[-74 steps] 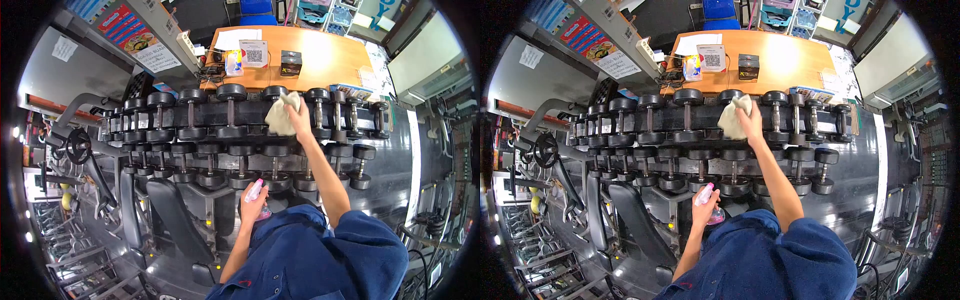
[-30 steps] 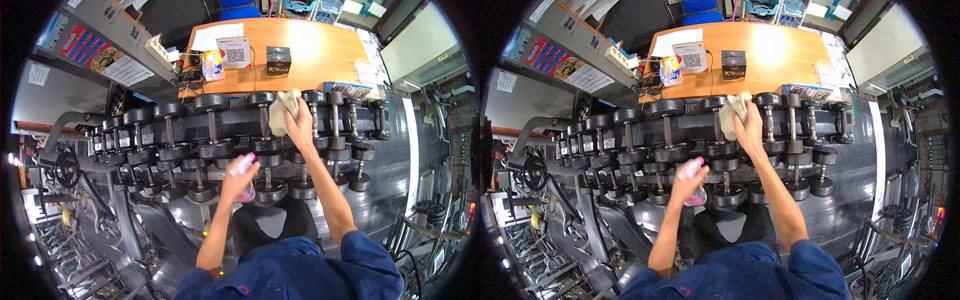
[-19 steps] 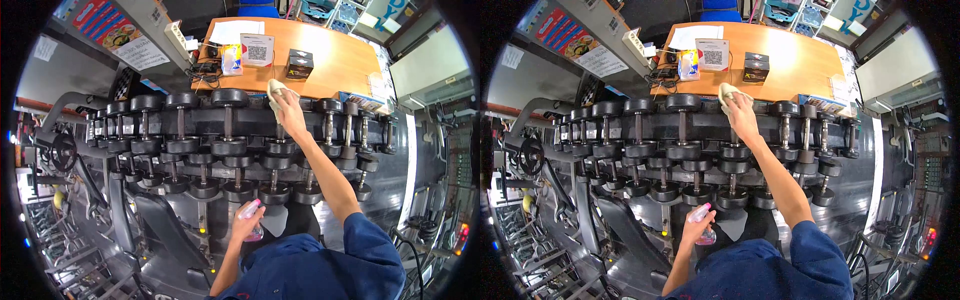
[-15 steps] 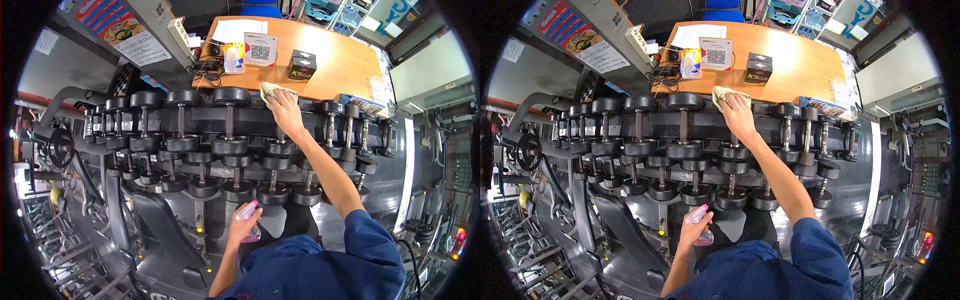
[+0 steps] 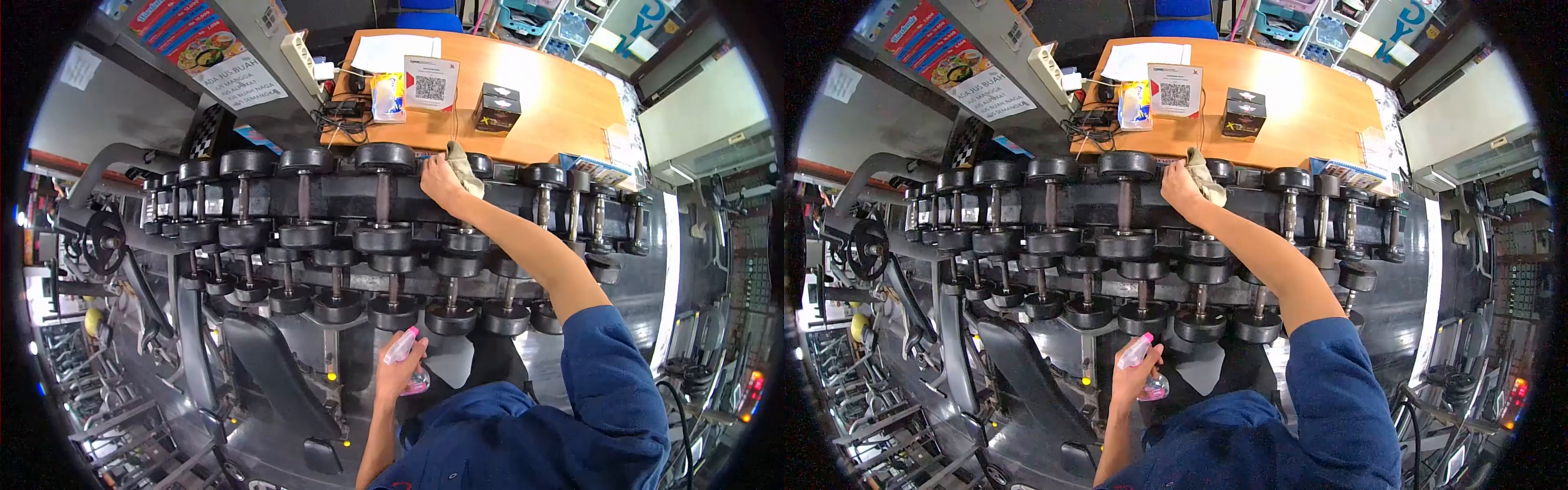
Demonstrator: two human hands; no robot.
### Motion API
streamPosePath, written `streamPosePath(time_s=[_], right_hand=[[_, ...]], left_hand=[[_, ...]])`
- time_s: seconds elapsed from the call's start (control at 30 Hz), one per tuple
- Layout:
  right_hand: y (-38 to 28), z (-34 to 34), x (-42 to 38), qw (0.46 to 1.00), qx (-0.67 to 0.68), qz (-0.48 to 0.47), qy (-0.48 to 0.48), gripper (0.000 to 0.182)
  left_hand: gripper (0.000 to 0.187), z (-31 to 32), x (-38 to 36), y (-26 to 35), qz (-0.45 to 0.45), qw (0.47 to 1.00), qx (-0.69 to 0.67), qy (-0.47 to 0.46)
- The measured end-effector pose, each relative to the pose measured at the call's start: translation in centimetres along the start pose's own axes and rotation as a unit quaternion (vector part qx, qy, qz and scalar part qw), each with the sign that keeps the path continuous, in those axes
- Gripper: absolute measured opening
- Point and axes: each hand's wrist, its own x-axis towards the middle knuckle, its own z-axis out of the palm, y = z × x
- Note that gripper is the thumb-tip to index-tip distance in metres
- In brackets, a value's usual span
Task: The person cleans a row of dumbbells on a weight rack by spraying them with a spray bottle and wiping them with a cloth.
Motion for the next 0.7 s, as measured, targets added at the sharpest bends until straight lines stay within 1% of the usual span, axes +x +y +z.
streamPosePath(time_s=[0.03, 0.07, 0.1, 0.17, 0.2, 0.23, 0.3, 0.33, 0.43, 0.47, 0.57, 0.63, 0.7], right_hand=[[0.3, -0.2, 0.3, 0.999, 0.008, -0.015, -0.027, 0.024], [1.4, 0.0, 0.1, 0.997, 0.066, -0.026, -0.001, 0.02], [2.3, 0.4, -0.6, 0.991, 0.127, -0.016, 0.051, 0.019], [4.7, 1.4, -2.2, 0.958, 0.24, 0.009, 0.154, 0.016], [6.0, -0.6, -4.1, 0.934, 0.303, 0.047, 0.185, 0.016], [6.5, -1.1, -5.5, 0.924, 0.319, 0.071, 0.199, 0.018], [7.4, -1.1, -7.7, 0.899, 0.351, 0.125, 0.23, 0.027], [7.4, -1.0, -8.6, 0.877, 0.385, 0.141, 0.25, 0.035], [6.7, -1.2, -10.4, 0.824, 0.397, 0.242, 0.324, 0.033], [5.8, -0.2, -10.6, 0.78, 0.456, 0.305, 0.302, 0.034], [4.2, 1.8, -10.7, 0.639, 0.552, 0.44, 0.306, 0.036], [2.7, 5.2, -10.4, 0.597, 0.581, 0.453, 0.32, 0.034], [2.4, 7.0, -10.1, 0.56, 0.605, 0.458, 0.334, 0.034]], left_hand=[[0.021, 0.1, 0.0, 0.1, -0.001, 1.0, 0.006, 0.002], [0.021, 0.2, -0.2, 0.2, -0.003, 1.0, 0.011, 0.004], [0.021, 0.1, -0.5, 0.3, -0.007, 1.0, 0.02, 0.004], [0.022, 0.2, -0.1, -0.3, -0.016, 1.0, 0.013, -0.003], [0.022, 0.5, -0.1, -0.6, -0.022, 1.0, 0.009, -0.007], [0.023, 0.8, -0.2, -0.6, -0.017, 1.0, 0.007, -0.017], [0.025, 1.3, 0.0, -0.3, -0.006, 0.999, 0.009, -0.04], [0.025, 1.5, 0.1, -0.3, -0.01, 0.998, 0.021, -0.051], [0.025, 1.9, 0.6, 0.2, -0.012, 0.996, 0.05, -0.07], [0.025, 2.1, 0.6, 0.7, -0.006, 0.996, 0.051, -0.071], [0.025, 2.4, 0.9, 1.2, -0.01, 0.996, 0.046, -0.07], [0.025, 2.8, 1.2, 1.3, -0.01, 0.997, 0.032, -0.069], [0.025, 3.0, 1.8, 0.9, -0.002, 0.997, 0.034, -0.074]])
